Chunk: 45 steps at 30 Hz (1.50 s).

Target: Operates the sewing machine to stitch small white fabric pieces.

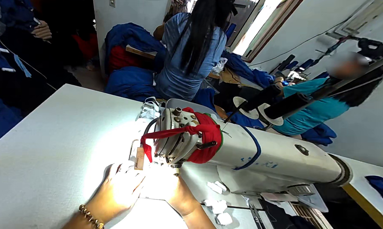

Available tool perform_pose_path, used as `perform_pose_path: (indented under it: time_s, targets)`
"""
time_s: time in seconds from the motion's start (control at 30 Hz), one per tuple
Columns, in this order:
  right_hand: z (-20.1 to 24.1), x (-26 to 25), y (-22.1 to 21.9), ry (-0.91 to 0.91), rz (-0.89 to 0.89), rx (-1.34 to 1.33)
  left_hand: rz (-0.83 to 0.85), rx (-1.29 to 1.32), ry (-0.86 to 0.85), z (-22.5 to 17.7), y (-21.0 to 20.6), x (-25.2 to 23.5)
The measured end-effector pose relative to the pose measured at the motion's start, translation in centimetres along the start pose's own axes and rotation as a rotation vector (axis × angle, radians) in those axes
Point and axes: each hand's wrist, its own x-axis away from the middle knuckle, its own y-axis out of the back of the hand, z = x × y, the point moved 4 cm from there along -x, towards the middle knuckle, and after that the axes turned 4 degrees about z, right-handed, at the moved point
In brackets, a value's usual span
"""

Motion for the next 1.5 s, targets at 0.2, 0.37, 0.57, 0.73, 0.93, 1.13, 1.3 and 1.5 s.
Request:
perform_pose_path:
  time_s: [0.2, 0.37, 0.57, 0.73, 0.93, 1.13, 1.3, 1.5]
  targets:
    - [0.1, 0.1, 0.0, 0.003, -0.025, -0.011, -0.021, -0.032, -0.026, 0.1, -0.3, 0.0]
    - [0.2, 0.2, -0.1, 0.035, -0.057, 0.014, -0.016, -0.024, -0.021, 0.1, -0.3, 0.1]
    - [0.6, 0.3, -0.1, 0.075, -0.087, 0.081, -0.057, -0.019, -0.038, 0.0, -0.3, 0.1]
    - [1.1, 0.4, -0.2, 0.153, -0.132, 0.151, -0.032, -0.001, -0.033, -0.1, -0.3, 0.1]
    - [1.0, 0.4, -0.5, 0.182, -0.145, 0.204, -0.002, 0.041, -0.047, -0.1, -0.3, 0.1]
    - [1.3, 0.3, -0.6, 0.214, -0.168, 0.251, -0.019, 0.015, -0.055, -0.2, -0.5, 0.1]
    - [1.5, 0.1, -0.7, 0.166, -0.168, 0.234, -0.040, 0.022, -0.043, -0.2, -0.4, 0.1]
    - [1.5, 0.2, -0.7, 0.206, -0.183, 0.262, -0.093, 0.028, -0.046, -0.1, -0.4, 0.1]
